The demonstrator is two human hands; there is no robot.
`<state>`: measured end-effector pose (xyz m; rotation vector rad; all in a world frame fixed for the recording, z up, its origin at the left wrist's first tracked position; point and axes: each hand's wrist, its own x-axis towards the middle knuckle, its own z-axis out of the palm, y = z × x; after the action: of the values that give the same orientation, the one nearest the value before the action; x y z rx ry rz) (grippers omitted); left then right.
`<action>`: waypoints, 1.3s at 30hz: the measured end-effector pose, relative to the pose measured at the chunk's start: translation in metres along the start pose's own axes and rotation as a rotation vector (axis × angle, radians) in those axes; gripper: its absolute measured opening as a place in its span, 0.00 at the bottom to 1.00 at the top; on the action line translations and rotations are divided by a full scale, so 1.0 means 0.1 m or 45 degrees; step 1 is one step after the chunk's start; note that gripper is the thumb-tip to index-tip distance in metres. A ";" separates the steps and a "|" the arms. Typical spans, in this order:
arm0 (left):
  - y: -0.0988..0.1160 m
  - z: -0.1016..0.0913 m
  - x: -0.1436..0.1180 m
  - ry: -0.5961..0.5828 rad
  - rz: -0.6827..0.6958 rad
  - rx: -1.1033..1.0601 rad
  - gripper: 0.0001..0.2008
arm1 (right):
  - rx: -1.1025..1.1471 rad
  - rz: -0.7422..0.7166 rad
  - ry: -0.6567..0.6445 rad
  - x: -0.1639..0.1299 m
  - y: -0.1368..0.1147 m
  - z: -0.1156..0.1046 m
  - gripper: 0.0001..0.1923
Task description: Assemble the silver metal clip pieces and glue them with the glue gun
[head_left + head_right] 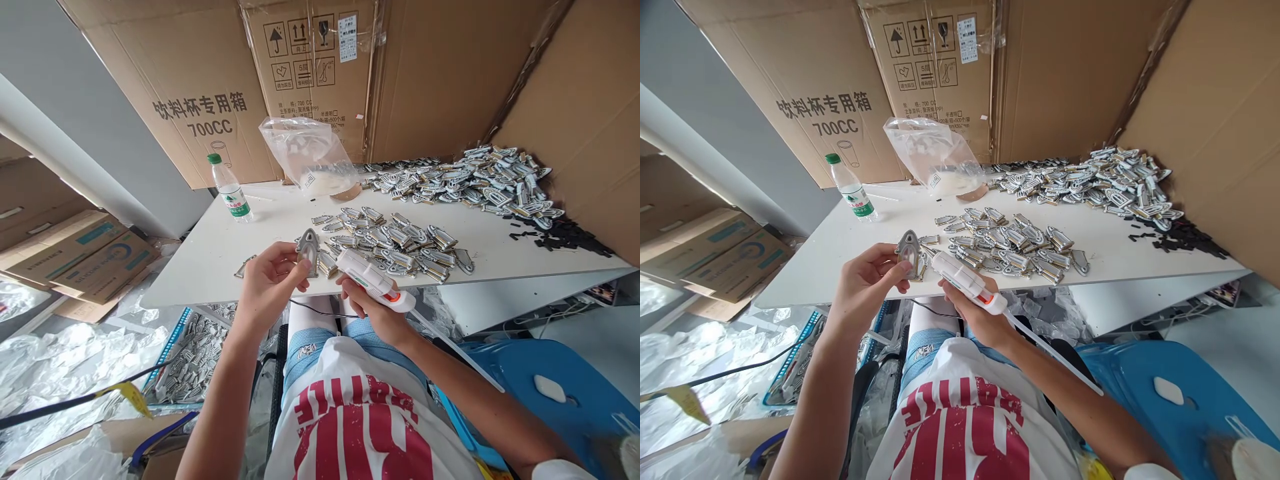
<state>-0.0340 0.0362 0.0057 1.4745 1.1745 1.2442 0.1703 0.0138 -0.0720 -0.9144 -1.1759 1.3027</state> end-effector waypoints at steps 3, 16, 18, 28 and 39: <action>0.00 0.01 0.01 0.009 -0.019 0.003 0.13 | -0.023 -0.002 0.017 0.00 0.00 0.00 0.21; -0.04 0.01 0.03 -0.091 -0.019 -0.048 0.07 | -0.027 -0.010 0.063 0.00 -0.02 0.00 0.22; -0.03 0.01 0.03 -0.098 -0.018 -0.061 0.07 | -0.033 -0.011 0.063 0.00 -0.02 0.00 0.22; -0.04 -0.01 0.01 -0.136 0.002 -0.119 0.07 | -0.044 -0.030 0.077 0.01 0.02 0.00 0.22; -0.04 0.02 0.01 -0.238 -0.080 -0.101 0.14 | -0.061 -0.018 0.055 0.00 0.00 -0.01 0.22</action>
<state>-0.0323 0.0382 0.0019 1.4505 1.0278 1.0736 0.1711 0.0136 -0.0718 -0.9626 -1.1828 1.2420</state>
